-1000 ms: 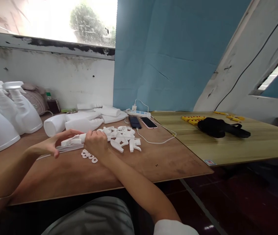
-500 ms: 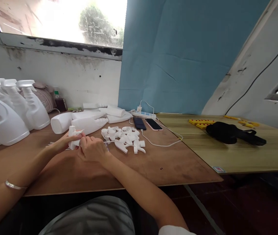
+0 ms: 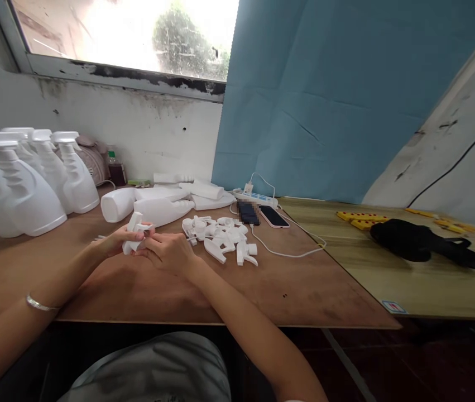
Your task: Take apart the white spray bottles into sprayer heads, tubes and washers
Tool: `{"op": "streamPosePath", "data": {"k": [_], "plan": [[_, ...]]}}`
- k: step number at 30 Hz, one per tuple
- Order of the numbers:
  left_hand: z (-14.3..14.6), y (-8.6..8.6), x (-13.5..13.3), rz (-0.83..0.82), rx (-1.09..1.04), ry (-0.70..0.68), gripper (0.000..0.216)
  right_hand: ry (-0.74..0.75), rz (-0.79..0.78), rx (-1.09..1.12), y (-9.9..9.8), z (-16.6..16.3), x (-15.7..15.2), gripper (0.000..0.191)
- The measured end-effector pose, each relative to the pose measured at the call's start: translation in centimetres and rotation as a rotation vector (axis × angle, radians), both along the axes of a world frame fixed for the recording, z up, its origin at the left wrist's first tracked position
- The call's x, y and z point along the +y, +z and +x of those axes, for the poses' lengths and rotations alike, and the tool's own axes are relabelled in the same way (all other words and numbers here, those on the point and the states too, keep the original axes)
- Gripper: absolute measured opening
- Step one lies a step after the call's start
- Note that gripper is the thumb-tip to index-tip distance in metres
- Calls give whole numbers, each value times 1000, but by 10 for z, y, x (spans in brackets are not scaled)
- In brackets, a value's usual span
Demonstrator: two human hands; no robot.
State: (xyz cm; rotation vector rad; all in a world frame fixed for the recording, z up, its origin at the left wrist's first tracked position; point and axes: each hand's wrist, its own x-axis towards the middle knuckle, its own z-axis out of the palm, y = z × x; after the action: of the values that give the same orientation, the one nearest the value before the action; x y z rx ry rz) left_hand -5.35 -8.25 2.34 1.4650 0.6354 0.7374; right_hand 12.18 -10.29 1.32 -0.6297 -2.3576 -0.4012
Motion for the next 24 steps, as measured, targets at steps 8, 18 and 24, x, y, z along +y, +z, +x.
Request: {"op": "streamPosePath", "data": {"k": [8,18,24], "plan": [[1,4,-1,68,-46,-28,37,140,-129,135,11,7,4,34],[1,-2,1,8,-83,-45,32,176,-92,3,16,6,1,23],[-1,-6,2,-45,-141,-86,35,280,-135,30,17,3,-1,24]]}}
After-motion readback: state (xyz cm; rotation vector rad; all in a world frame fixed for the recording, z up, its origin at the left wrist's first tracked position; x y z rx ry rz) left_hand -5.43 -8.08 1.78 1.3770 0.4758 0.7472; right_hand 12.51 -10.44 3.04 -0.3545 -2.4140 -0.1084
